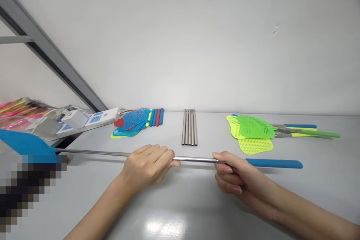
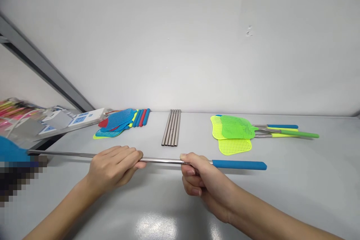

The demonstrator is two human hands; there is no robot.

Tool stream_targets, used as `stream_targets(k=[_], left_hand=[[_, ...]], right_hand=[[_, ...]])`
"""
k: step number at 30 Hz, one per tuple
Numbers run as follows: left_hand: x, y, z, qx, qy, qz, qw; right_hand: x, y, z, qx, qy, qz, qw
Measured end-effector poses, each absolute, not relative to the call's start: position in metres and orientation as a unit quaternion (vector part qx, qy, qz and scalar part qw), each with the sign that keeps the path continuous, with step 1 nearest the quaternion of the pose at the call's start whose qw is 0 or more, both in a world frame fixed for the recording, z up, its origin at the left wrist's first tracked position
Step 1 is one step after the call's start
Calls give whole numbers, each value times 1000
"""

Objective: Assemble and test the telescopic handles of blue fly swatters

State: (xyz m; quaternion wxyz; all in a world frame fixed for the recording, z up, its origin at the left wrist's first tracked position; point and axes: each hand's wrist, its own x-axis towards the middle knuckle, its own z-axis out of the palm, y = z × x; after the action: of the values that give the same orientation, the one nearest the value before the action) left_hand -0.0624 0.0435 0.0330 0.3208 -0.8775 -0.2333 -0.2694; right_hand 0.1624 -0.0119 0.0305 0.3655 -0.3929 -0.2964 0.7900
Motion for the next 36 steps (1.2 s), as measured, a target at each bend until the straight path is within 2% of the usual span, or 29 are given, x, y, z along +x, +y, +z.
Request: stream_targets(k=[36], left_hand=[[-88, 54, 35, -874, -236, -259, 336]], right_hand=[[169, -12, 33, -380, -300, 782, 392]])
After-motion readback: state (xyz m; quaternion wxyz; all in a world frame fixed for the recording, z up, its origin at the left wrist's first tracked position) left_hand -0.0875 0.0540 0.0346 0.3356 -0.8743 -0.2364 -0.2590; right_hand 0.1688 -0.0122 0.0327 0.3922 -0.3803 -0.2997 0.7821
